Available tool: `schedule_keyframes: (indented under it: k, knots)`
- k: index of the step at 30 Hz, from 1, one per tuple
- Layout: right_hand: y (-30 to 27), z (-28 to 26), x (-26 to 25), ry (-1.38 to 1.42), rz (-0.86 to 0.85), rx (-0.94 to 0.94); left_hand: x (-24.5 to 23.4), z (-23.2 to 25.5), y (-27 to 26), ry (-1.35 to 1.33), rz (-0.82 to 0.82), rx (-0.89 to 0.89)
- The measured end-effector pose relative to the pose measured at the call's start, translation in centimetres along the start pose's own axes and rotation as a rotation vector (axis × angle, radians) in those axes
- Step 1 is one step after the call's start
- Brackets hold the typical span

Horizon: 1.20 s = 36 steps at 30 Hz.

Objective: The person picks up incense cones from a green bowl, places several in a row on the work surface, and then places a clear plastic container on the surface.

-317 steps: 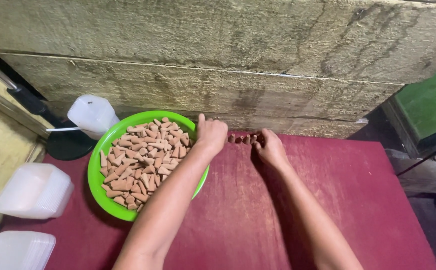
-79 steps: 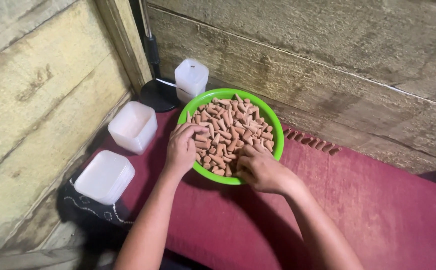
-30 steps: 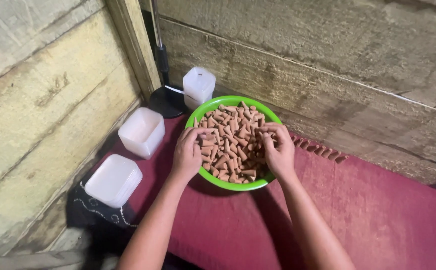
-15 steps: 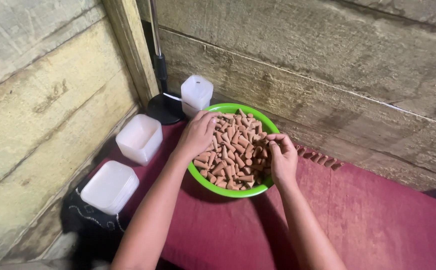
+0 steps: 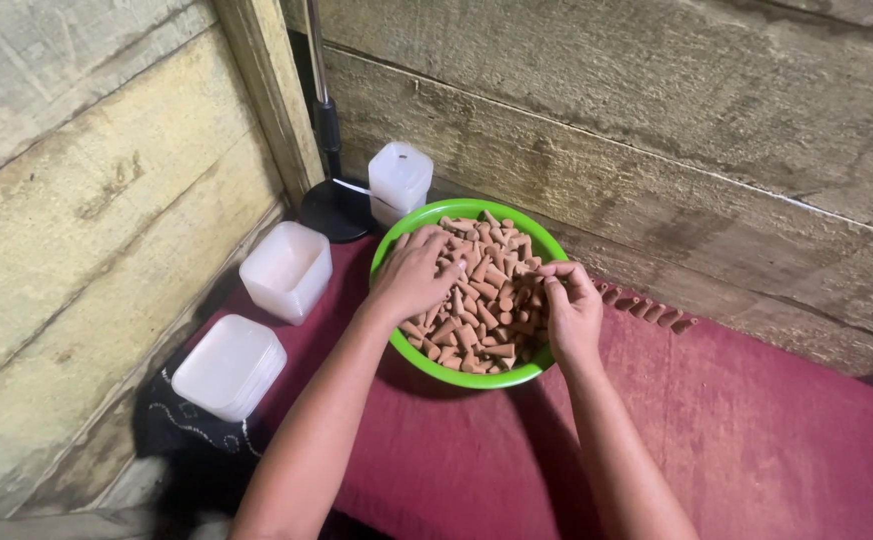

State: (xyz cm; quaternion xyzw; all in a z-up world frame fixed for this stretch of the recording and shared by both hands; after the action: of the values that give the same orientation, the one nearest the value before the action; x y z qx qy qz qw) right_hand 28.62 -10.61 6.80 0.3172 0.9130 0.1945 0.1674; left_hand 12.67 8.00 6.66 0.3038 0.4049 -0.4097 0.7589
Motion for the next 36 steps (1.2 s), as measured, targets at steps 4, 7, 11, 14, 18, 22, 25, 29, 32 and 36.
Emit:
schedule_keyframes:
  k: [4, 7, 11, 14, 18, 22, 25, 29, 32, 36]
  knots:
    - [-0.1, 0.1, -0.1, 0.009, -0.001, 0.010, 0.2, 3.4, -2.6, 0.184, 0.068, 0.049]
    - [0.0, 0.0, -0.1, 0.016, -0.003, 0.006, 0.0, 4.5, -3.8, 0.228, 0.140, 0.114]
    - [-0.1, 0.1, -0.1, 0.032, -0.015, 0.021, -0.4, 6.0, -5.2, 0.112, 0.100, 0.190]
    - [0.1, -0.1, 0.1, 0.043, -0.019, 0.021, -0.1, 7.6, -6.7, 0.114, 0.113, 0.230]
    - [0.1, -0.2, 0.1, 0.041, -0.027, 0.011, 0.4, 8.9, -8.9, 0.193, 0.200, 0.220]
    - [0.1, 0.2, 0.0, 0.039, -0.024, 0.003, 1.1, 9.9, -9.9, 0.158, 0.169, 0.274]
    - [0.0, -0.2, -0.1, 0.043, -0.003, -0.035, 0.0, 10.8, -10.9, 0.096, 0.253, 0.419]
    - [-0.1, 0.0, -0.6, 0.041, 0.036, -0.035, -0.3, 8.0, -10.9, -0.198, 0.323, 0.461]
    - [0.0, 0.1, -1.9, 0.025, 0.119, -0.021, -0.9, 3.4, -10.1, -0.213, 0.495, 0.335]
    - [0.0, 2.0, -5.2, -0.475, 0.164, 0.087, -4.7, -0.3, -11.5, -0.348, 0.456, -0.162]
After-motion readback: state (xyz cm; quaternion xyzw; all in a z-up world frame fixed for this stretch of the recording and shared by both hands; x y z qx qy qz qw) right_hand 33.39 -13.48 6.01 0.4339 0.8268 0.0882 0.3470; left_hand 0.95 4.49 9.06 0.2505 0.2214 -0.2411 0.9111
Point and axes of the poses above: each hand's wrist, its own y-axis towards the middle knuckle, its own x-axis out of the palm, z = x × y, the point moved 10 cm from there along y, towards the middle knuckle, and after that the axes turned 13 degrees about -z, right-handed, at the moved point
